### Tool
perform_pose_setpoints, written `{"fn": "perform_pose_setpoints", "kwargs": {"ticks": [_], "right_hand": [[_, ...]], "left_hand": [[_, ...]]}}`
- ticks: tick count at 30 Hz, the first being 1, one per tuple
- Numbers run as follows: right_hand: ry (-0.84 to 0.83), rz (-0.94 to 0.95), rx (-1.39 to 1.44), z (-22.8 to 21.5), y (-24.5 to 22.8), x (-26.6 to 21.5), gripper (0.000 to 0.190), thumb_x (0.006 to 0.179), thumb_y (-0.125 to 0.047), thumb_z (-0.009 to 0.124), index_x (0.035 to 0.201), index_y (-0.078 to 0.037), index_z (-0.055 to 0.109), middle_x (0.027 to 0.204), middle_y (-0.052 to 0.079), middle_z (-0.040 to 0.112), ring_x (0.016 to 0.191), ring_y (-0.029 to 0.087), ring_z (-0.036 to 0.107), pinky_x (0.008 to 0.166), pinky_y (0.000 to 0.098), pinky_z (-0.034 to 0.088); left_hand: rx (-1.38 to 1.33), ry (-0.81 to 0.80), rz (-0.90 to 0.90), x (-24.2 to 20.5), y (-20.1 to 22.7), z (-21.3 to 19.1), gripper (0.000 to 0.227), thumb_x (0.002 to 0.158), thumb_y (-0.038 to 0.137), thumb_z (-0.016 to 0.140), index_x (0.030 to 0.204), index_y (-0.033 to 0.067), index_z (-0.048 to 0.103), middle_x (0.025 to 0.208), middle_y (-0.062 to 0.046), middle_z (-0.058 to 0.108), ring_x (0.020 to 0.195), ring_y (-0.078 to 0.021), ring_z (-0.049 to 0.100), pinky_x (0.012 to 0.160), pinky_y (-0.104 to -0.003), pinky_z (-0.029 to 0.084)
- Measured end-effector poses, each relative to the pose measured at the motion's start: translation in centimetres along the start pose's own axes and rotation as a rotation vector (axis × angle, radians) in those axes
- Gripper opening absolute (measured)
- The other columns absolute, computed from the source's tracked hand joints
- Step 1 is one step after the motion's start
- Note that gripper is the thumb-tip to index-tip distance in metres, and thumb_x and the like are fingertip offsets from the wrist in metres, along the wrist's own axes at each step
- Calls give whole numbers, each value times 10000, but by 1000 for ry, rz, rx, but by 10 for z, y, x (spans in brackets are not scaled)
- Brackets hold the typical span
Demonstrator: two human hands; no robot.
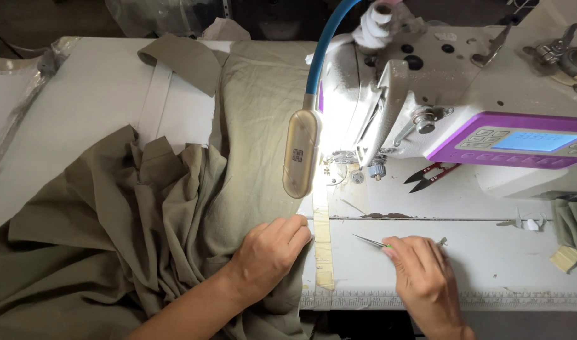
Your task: Trimming excess threads from a green garment using thread snips at a sewing station.
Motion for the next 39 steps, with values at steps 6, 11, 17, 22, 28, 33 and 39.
{"fn": "perform_pose_setpoints", "kwargs": {"ticks": [6,11,17,22,28,33,39], "right_hand": [[-249,79,161,6,-48,22,482,850,-346,705,1262,-106,634,805,3,647,422,95,608,373,266,617],[-232,97,122,-1,-72,40,359,824,-328,771,1109,-132,678,815,-22,644,530,119,671,429,321,547],[-211,69,59,-4,-87,46,287,834,-298,767,1040,-119,677,769,-17,620,439,126,637,362,315,511],[-124,-26,-61,-5,-95,46,287,838,-235,763,1056,-74,668,769,6,596,427,130,574,377,296,487],[-98,-103,-101,17,-76,36,116,913,-183,724,951,-81,683,714,-16,589,372,59,420,284,210,382],[39,22,62,-5,-53,30,360,816,-209,805,1051,19,655,788,59,646,434,119,627,263,222,463],[-100,-472,388,13,-121,-24,351,876,-188,787,1214,-113,727,795,9,624,491,52,495,404,222,494]], "left_hand": [[-111,-5,-91,0,-6,-1,90,933,32,615,996,56,555,904,-58,591,668,-169,538,619,-329,478],[-88,23,-83,1,-4,-4,117,917,30,616,1014,48,554,992,-71,616,645,-170,551,615,-325,486],[87,25,-11,-10,1,9,231,855,39,655,1075,13,589,1195,-148,660,681,-147,569,611,-264,501],[173,-2,24,-17,3,20,276,865,87,633,1122,-10,604,1247,-177,647,726,-177,552,622,-276,469],[150,-43,46,-16,2,22,231,867,84,622,1079,-2,588,1268,-180,636,749,-179,546,601,-281,434],[-536,337,-292,-15,-29,-18,115,985,-43,462,1053,49,471,1100,-104,568,1009,-215,575,967,-344,533],[-737,671,-886,-51,-104,-46,477,943,-120,421,1393,31,371,1345,-141,450,1244,-184,470,1029,-275,416]]}}
Point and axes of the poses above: each hand's wrist, its own x-axis towards the middle knuckle, its own z-axis out of the palm, y = z × x, the point moved 7 cm from there along x, towards the middle knuckle
